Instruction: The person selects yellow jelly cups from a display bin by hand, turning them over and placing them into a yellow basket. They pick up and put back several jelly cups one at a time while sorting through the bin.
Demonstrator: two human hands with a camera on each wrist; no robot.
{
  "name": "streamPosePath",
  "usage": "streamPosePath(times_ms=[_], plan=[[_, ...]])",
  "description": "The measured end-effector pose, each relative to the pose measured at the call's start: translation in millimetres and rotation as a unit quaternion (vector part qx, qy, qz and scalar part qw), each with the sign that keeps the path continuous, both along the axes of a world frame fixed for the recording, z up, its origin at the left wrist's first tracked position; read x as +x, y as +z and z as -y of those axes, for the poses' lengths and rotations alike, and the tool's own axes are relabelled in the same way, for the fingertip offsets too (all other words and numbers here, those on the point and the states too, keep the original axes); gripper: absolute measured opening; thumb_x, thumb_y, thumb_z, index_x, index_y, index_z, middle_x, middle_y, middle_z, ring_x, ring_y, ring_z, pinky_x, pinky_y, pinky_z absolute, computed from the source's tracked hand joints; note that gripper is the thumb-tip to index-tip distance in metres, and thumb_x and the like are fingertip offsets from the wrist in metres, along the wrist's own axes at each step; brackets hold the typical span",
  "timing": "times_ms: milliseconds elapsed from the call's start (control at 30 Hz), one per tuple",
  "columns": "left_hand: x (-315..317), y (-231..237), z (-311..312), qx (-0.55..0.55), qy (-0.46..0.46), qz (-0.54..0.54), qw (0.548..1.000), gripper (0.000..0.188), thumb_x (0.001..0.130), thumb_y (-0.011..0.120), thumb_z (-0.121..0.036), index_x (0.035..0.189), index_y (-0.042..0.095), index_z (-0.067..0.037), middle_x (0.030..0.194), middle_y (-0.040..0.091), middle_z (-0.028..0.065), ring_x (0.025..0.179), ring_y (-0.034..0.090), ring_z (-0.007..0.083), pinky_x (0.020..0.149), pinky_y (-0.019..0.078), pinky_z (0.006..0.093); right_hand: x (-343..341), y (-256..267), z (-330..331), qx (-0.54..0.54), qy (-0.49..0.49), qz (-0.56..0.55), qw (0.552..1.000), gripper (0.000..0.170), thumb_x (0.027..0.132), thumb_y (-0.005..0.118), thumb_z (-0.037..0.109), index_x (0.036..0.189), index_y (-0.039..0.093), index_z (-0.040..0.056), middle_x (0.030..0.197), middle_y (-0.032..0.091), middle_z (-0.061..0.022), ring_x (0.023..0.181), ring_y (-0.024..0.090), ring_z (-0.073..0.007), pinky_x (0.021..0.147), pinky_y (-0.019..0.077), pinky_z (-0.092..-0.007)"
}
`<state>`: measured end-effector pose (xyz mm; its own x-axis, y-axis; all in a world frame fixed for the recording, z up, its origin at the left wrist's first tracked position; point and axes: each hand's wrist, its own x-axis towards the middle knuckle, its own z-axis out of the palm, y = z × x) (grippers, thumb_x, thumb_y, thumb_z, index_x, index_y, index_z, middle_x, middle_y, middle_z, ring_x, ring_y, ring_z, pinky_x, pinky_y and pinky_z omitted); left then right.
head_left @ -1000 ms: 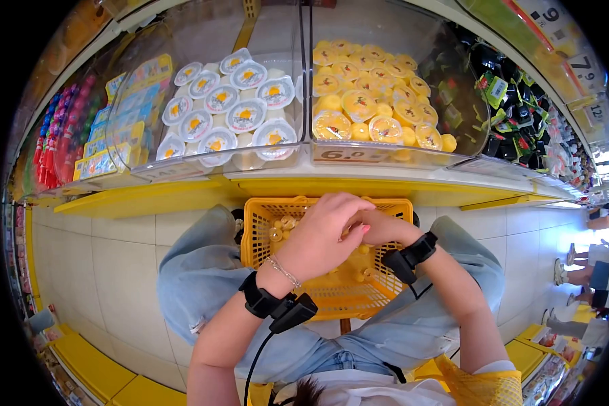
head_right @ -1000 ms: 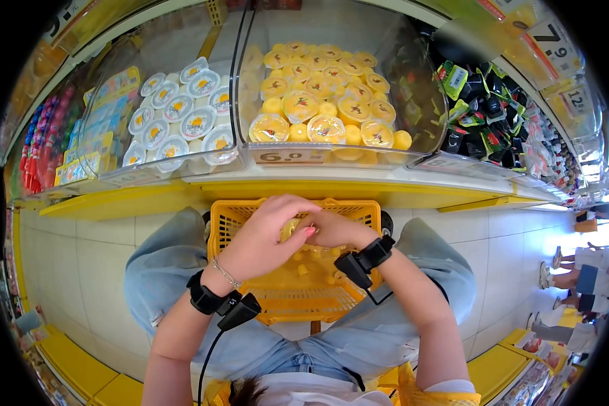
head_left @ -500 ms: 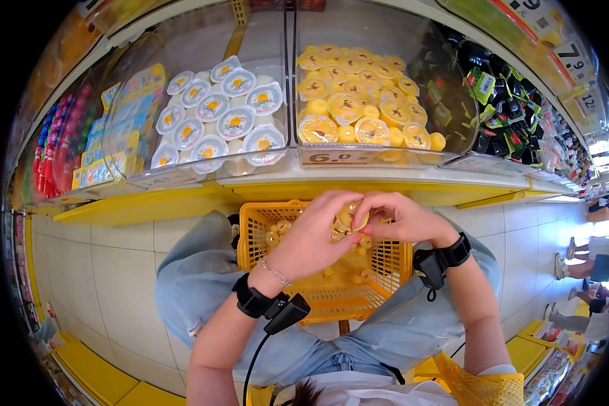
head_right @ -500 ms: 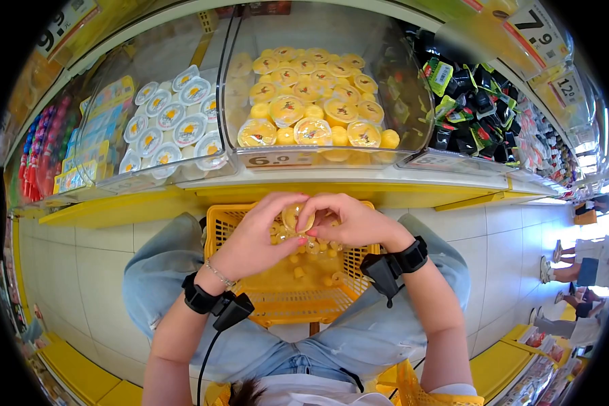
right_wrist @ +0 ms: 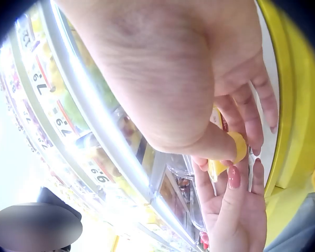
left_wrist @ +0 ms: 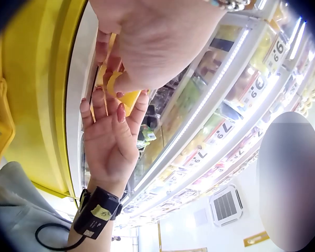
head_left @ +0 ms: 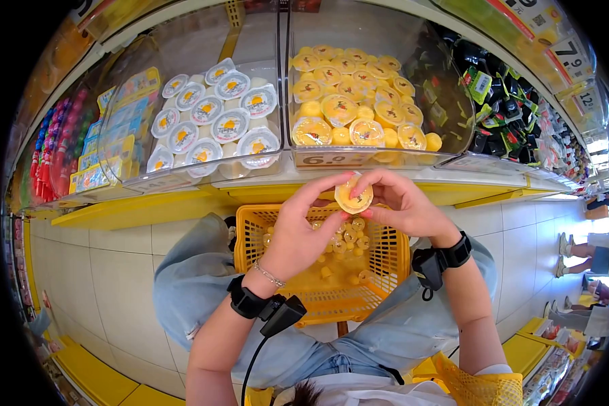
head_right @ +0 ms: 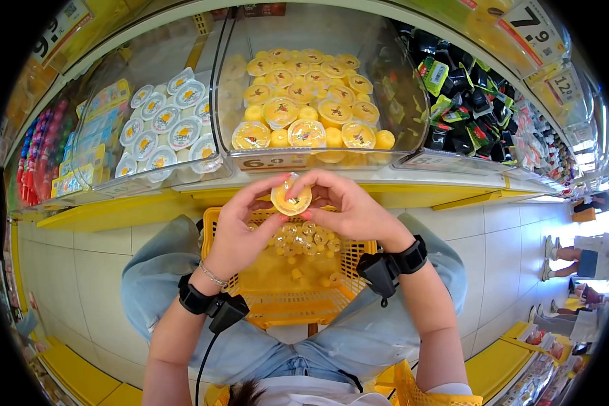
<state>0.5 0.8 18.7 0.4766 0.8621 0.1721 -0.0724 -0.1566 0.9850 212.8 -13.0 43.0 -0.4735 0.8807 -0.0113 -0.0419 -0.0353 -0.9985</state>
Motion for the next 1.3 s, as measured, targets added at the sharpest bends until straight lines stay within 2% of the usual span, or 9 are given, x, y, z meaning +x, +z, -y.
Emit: streamPosePath(times_ms=[167,267,467,667,767,967,1067,1167,1300], plan=[[1.7,2.0,0.2,-0.006,0.026,0.035,0.999,0.051,0.084,0.067,-0.003,0.133,0.053,-0.007,0.129,0.059,0.0075,0.113,0.059,0.0167,0.092,0.0466,0.0294,-5.5,1.9,-0.3,0.021,-0.026,0.002,0.999,0.047,0.088,0.06,-0.004,0.132,0.046,0.0053,0.125,0.055,-0.005,0.108,0.057,-0.0133,0.092,0.0482,-0.0304],[1.2,0.8,0.6,-0.006,0.035,0.041,0.999,0.052,0.085,0.068,-0.005,0.134,0.052,-0.006,0.13,0.059,0.0082,0.114,0.058,0.0168,0.091,0.047,0.0293,-7.4,1.2,-0.6,0.032,-0.046,0.019,0.998,0.052,0.087,0.062,-0.004,0.135,0.045,0.0064,0.126,0.054,-0.006,0.105,0.058,-0.0135,0.091,0.0487,-0.0299],[-0.3,-3.3,2.9,-0.009,0.015,-0.017,1.0,0.057,0.085,0.069,-0.006,0.138,0.049,-0.007,0.129,0.06,0.0101,0.112,0.059,0.017,0.089,0.0493,0.0291,-9.3,12.2,-0.9,0.05,-0.08,0.065,0.993,0.058,0.083,0.069,0.0,0.136,0.047,0.0082,0.114,0.059,-0.004,0.092,0.059,-0.0096,0.083,0.0496,-0.026],[0.5,0.7,3.3,-0.025,0.0,-0.012,1.0,0.059,0.088,0.066,-0.007,0.142,0.044,-0.006,0.125,0.061,0.0102,0.105,0.06,0.012,0.088,0.0494,0.027,-12.9,14.2,0.3,0.115,-0.127,0.118,0.978,0.054,0.08,0.074,0.004,0.129,0.054,0.0074,0.1,0.064,-0.0028,0.086,0.06,-0.0085,0.078,0.0482,-0.0239],[1.3,-2.8,3.5,-0.072,-0.02,0.019,0.997,0.061,0.09,0.064,-0.008,0.145,0.038,-0.003,0.125,0.06,0.0082,0.104,0.058,0.0089,0.088,0.0488,0.0254,-15.1,14.6,0.3,0.138,-0.157,0.141,0.968,0.049,0.078,0.074,0.005,0.124,0.057,0.0066,0.101,0.066,-0.0046,0.088,0.063,-0.0097,0.079,0.0478,-0.0232],[2.6,-6.1,5.0,-0.139,-0.045,0.06,0.987,0.061,0.095,0.059,-0.011,0.147,0.03,0.0,0.123,0.059,0.0047,0.101,0.057,0.0074,0.087,0.0474,0.0238,-19.1,17.7,-1.3,0.226,-0.18,0.221,0.932,0.044,0.075,0.076,0.004,0.115,0.058,0.0028,0.109,0.067,-0.0077,0.093,0.066,-0.0162,0.082,0.0522,-0.0283],[2.5,-4.4,6.6,-0.16,-0.041,0.075,0.984,0.052,0.098,0.056,-0.017,0.143,0.038,0.001,0.119,0.06,0.0029,0.101,0.055,0.0067,0.09,0.0453,0.0243,-23.0,22.0,-0.1,0.238,-0.185,0.231,0.925,0.04,0.074,0.076,0.002,0.111,0.06,0.0017,0.11,0.067,-0.0085,0.093,0.067,-0.0189,0.084,0.0535,-0.0305],[-3.6,-2.6,4.4,-0.158,-0.093,0.023,0.983,0.043,0.101,0.051,-0.022,0.135,0.047,0.003,0.117,0.06,0.0018,0.103,0.053,0.0064,0.092,0.0437,0.0256,-27.4,23.2,-0.3,0.252,-0.189,0.226,0.922,0.036,0.075,0.075,0.004,0.107,0.061,0.0018,0.109,0.067,-0.0089,0.094,0.066,-0.0204,0.083,0.0533,-0.0307],[-2.9,-12.5,5.7,-0.168,-0.094,0.04,0.981,0.044,0.104,0.041,-0.032,0.131,0.05,0.002,0.123,0.061,0.0086,0.112,0.057,0.0149,0.095,0.0455,0.0283,-29.5,20.4,-2.0,0.272,-0.187,0.234,0.914,0.033,0.074,0.076,0.007,0.105,0.063,0.0021,0.105,0.068,-0.009,0.094,0.066,-0.0222,0.082,0.053,-0.0314]])
